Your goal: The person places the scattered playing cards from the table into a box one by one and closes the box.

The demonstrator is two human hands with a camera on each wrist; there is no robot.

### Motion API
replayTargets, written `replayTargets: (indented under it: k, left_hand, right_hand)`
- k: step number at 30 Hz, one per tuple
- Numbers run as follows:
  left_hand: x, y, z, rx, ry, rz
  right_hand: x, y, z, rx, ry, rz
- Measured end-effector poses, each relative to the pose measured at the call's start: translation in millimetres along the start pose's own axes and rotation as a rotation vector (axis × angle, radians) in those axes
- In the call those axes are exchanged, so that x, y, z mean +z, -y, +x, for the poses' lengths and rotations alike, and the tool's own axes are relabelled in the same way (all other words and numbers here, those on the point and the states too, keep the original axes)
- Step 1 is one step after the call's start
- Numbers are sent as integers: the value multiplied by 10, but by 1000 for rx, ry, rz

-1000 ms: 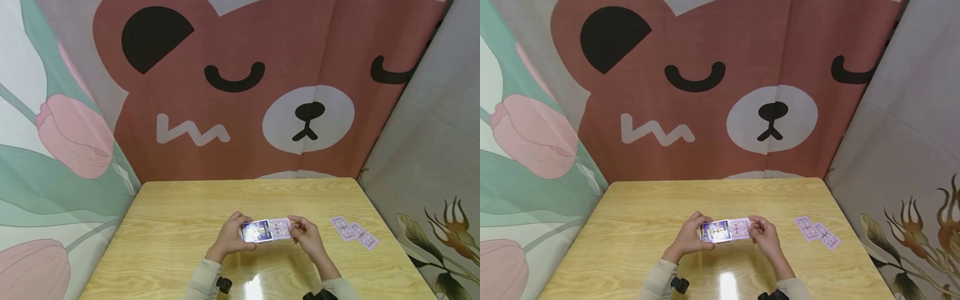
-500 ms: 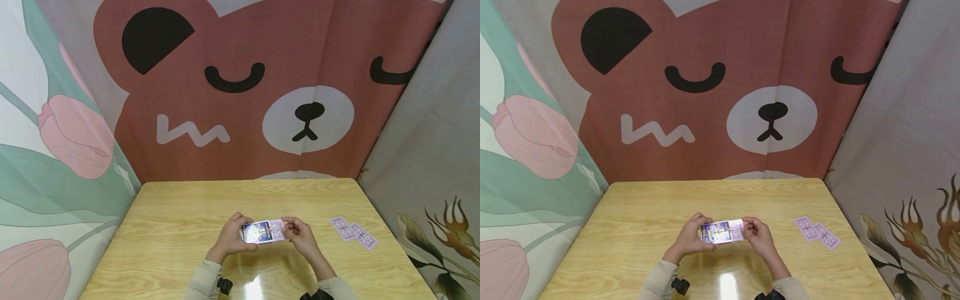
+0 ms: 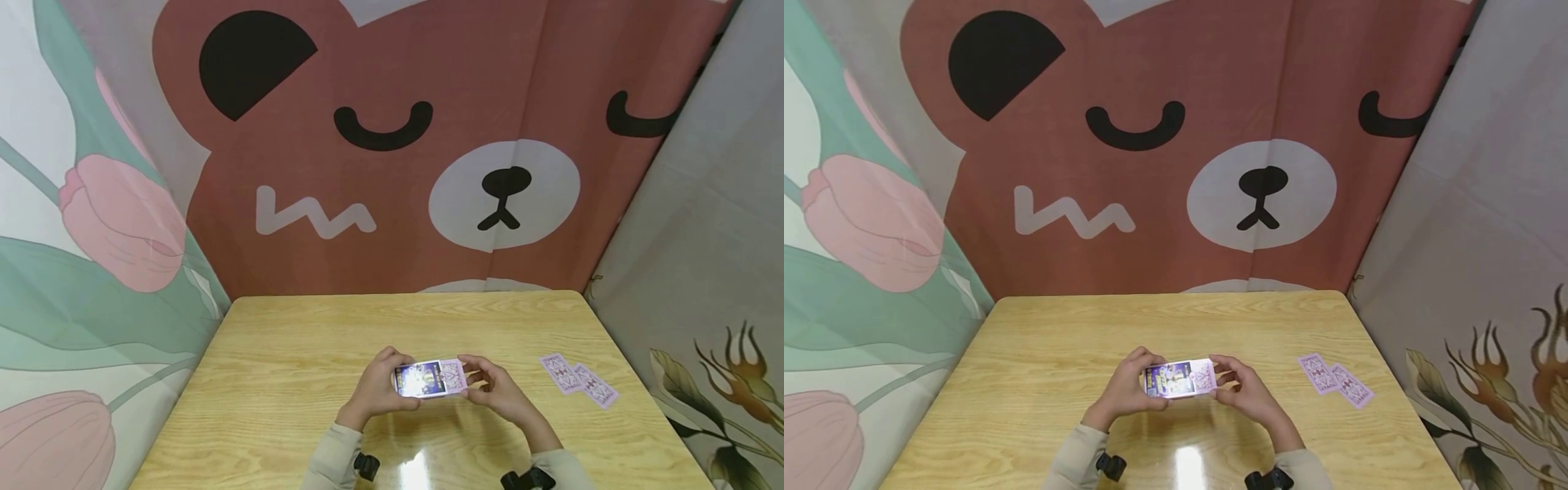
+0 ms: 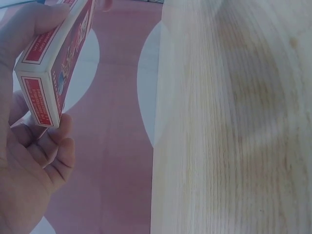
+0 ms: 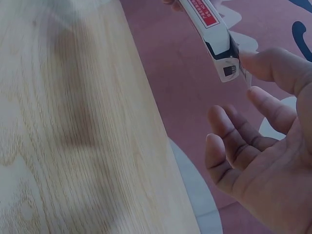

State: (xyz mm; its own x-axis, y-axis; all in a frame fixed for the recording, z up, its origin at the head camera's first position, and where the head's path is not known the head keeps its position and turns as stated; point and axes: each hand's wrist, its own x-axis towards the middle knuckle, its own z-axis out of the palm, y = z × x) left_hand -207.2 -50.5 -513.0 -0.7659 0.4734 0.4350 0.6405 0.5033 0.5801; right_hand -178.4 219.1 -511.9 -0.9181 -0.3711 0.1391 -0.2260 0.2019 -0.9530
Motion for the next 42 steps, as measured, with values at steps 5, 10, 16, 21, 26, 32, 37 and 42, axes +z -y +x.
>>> replayTargets:
  k: [5,10,16,21,26,32,37,42]
  left_hand:
    - [7,-5,8,15,-9,-10]
    - [20,-6,13,28,-10,-22]
    - [16,-3,11,26,-11,-14]
    - [-5,-4,6,14,1,-21]
    - [-12,2,3,2,10,-28]
    - [4,-5,17,6,16,-37]
    - [28,-1,18,20,12,-48]
    - [32,-9,20,25,-2,-48]
  right_hand:
    - [35,17,20,-6,12,-11]
    - [95,41,55,-2,52,-18]
    - [92,50,64,-3,51,-34]
    - [60,41,66,-44,68,-44]
    - [43,34,79,-40,82,-40]
    - [46,61,96,-40,86,-35]
    - [80,111,104,-40,99,-22]
    - [103,44,107,-42,89,-17]
